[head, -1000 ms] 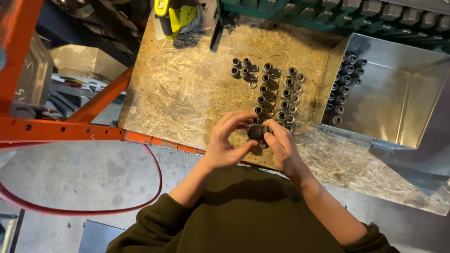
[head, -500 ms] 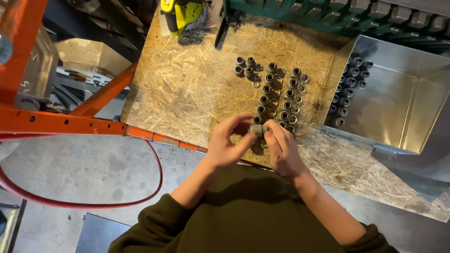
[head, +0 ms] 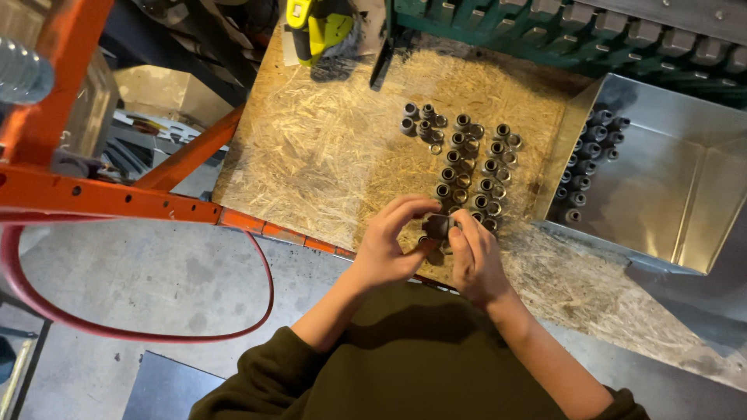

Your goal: The person repeatedly picks up small cylindrical metal parts and rings from a workbench, fits the ring onto the cylinder, and places the assembled unit into a metal bin. The process is repeated for multiple units throughout the clip.

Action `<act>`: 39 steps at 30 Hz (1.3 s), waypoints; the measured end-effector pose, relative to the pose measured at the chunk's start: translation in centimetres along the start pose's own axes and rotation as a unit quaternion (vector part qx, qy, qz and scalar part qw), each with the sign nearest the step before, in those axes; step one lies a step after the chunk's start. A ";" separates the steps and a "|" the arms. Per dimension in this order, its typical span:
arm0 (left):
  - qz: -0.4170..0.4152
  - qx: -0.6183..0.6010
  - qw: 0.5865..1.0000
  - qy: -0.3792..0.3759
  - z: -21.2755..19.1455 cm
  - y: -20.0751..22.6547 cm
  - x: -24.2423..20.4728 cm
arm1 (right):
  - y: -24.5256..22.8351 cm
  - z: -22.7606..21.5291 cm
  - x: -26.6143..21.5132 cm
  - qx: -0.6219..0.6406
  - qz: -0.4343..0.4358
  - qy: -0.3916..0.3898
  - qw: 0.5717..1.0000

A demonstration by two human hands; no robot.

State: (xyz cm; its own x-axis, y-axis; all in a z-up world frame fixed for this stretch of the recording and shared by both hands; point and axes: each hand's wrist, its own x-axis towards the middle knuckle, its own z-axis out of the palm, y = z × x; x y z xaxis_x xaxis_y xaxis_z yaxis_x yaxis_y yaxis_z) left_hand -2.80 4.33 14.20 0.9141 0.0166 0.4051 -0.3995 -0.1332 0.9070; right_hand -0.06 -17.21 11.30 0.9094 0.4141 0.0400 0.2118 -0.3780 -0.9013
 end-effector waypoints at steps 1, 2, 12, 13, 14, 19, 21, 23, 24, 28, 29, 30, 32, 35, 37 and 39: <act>-0.027 -0.015 1.000 0.002 -0.1 0.0 -0.1 | 0.0 0.0 0.0 0.003 -0.007 0.002 1.000; -0.054 -0.031 0.998 0.004 -0.1 -0.1 -0.1 | 0.0 0.1 0.1 0.005 -0.014 0.004 1.000; 0.002 0.007 1.000 0.006 -0.5 -0.7 -0.6 | -0.9 0.3 0.7 0.012 -0.006 -0.006 1.000; -0.060 -0.027 0.998 0.017 -0.6 -1.2 -0.8 | -0.8 0.3 0.8 0.007 -0.021 -0.004 1.000; -0.122 -0.060 0.990 0.028 -0.7 -1.6 -1.1 | -0.8 0.3 0.8 0.003 -0.035 -0.003 0.999; -0.073 -0.023 0.997 0.019 -0.4 -1.0 -0.4 | 0.5 0.5 0.9 0.021 -0.022 -0.014 0.999; 0.010 0.010 1.000 0.014 -0.6 -0.7 -0.2 | 0.7 0.4 0.7 0.043 -0.013 -0.012 0.999; 0.084 0.048 0.995 0.006 -0.7 -0.7 0.0 | 0.0 0.2 0.7 0.032 -0.007 -0.017 0.999; 0.085 0.047 0.995 0.006 -0.8 -1.0 0.0 | -0.4 0.2 0.9 0.032 -0.007 -0.016 0.999; -0.104 -0.087 0.991 -0.012 -0.4 -2.1 -0.8 | 0.1 0.5 1.0 -0.003 -0.048 -0.013 0.999; -0.133 -0.099 0.986 -0.004 -0.1 -2.3 -1.0 | 0.8 0.6 1.0 -0.031 -0.048 -0.018 0.998; -0.133 -0.099 0.986 -0.005 -0.3 -1.9 -0.6 | 1.0 0.7 1.1 -0.031 -0.048 -0.017 0.998; 0.026 0.032 0.999 -0.007 -0.9 -1.2 -0.2 | 1.4 0.8 0.9 0.011 -0.038 -0.008 0.999; 0.096 0.109 0.989 -0.007 -0.4 -2.7 -0.7 | 2.4 1.4 1.2 0.016 -0.034 -0.017 0.999; 0.046 0.042 0.998 -0.016 -1.1 -1.8 0.0 | 1.8 1.3 1.2 0.010 -0.052 -0.007 0.999; -0.006 -0.024 0.999 -0.025 -1.0 -2.2 0.0 | 1.7 1.3 1.4 0.005 -0.069 0.003 0.998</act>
State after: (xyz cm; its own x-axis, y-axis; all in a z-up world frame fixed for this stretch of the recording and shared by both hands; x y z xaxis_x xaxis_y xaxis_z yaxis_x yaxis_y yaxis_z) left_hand -1.99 5.63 12.34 0.9204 -0.0320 0.3897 -0.3910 -0.0852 0.9164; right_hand 1.14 -16.21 9.24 0.8736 0.4572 0.1666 0.3317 -0.3090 -0.8914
